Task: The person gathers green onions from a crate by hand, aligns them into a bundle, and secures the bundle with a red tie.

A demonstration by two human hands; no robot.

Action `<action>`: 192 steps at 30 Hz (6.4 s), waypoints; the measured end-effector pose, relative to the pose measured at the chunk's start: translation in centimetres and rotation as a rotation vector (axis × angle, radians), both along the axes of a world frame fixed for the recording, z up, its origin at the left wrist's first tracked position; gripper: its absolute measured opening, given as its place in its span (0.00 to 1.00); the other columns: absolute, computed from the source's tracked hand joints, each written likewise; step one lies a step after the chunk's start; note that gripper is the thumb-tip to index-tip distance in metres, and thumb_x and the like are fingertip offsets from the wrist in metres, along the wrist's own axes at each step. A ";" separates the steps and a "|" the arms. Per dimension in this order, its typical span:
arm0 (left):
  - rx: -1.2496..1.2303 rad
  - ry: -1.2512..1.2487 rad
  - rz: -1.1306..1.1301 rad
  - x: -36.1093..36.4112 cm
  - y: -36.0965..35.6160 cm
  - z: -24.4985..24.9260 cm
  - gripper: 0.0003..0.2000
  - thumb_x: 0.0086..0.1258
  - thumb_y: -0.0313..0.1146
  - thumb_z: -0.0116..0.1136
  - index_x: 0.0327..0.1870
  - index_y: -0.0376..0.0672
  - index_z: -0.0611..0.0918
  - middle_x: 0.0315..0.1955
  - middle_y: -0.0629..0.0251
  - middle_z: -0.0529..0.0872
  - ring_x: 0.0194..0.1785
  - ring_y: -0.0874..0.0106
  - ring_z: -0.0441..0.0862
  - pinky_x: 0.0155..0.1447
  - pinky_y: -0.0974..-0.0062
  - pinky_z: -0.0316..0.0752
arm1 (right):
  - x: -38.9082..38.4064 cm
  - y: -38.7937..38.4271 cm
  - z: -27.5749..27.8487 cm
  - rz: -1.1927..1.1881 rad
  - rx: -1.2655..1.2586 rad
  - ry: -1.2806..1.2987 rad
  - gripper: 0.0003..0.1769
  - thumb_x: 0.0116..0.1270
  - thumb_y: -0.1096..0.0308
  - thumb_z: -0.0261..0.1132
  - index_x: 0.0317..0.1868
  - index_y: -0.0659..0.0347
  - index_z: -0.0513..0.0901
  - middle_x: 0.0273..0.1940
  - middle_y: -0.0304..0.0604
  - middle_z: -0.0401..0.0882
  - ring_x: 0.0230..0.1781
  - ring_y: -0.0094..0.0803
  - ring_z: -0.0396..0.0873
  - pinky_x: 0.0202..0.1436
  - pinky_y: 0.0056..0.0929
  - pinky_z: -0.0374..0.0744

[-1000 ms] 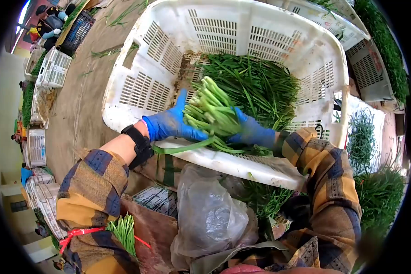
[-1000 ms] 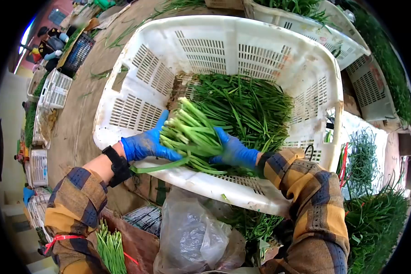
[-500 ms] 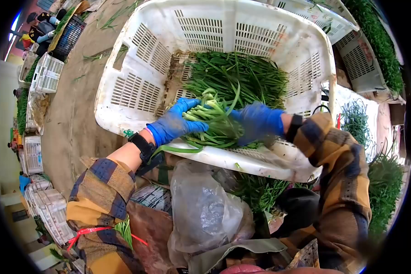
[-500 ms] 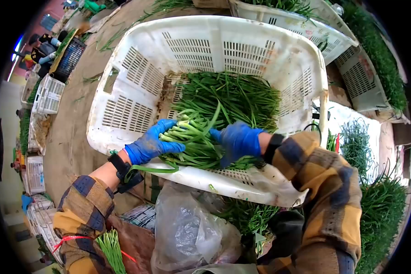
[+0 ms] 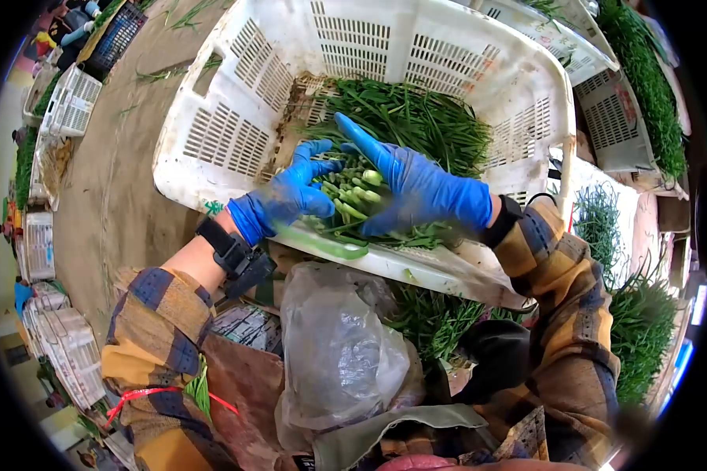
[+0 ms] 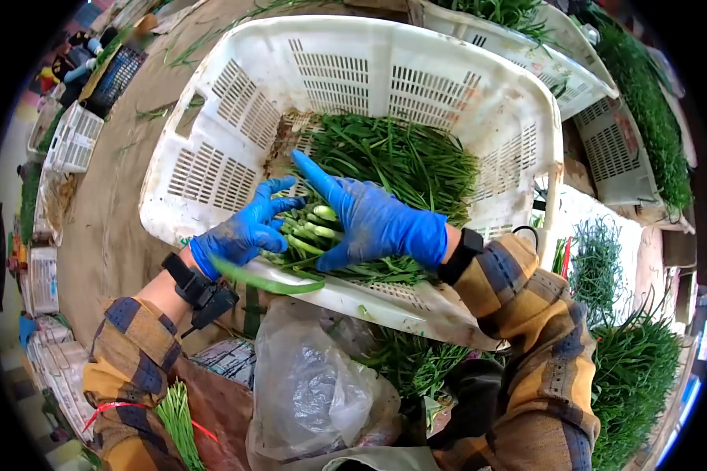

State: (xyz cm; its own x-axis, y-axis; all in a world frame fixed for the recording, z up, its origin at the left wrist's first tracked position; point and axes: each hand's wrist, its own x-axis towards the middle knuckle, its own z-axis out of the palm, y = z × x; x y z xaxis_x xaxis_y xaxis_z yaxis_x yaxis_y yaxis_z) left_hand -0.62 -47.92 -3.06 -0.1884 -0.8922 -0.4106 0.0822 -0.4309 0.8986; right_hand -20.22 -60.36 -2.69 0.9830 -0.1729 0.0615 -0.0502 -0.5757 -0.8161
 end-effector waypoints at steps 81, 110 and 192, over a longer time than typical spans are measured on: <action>0.131 -1.441 -1.233 1.1 -5.0 -10.6 0.39 0.58 0.37 0.60 0.71 0.39 0.55 0.60 0.41 0.70 0.60 0.50 0.73 0.61 0.61 0.70 | -3.1 -4.4 -5.4 -0.551 0.732 -0.245 0.10 0.50 0.69 0.73 0.31 0.59 0.82 0.28 0.32 0.79 0.30 0.18 0.74 0.38 0.21 0.75; -1.291 0.130 0.204 -11.7 0.3 26.7 0.29 0.72 0.44 0.47 0.70 0.39 0.59 0.66 0.49 0.63 0.68 0.57 0.63 0.72 0.60 0.55 | -13.9 5.9 34.2 0.066 0.614 -0.257 0.16 0.58 0.70 0.66 0.47 0.65 0.79 0.44 0.45 0.81 0.43 0.32 0.81 0.52 0.30 0.78; -0.817 0.166 0.206 -28.5 25.6 25.1 0.46 0.61 0.35 0.65 0.74 0.44 0.46 0.55 0.65 0.74 0.50 0.75 0.75 0.55 0.77 0.72 | -25.0 32.5 21.8 -0.389 0.867 -0.850 0.32 0.48 0.78 0.70 0.57 0.63 0.71 0.47 0.41 0.77 0.47 0.25 0.75 0.50 0.27 0.76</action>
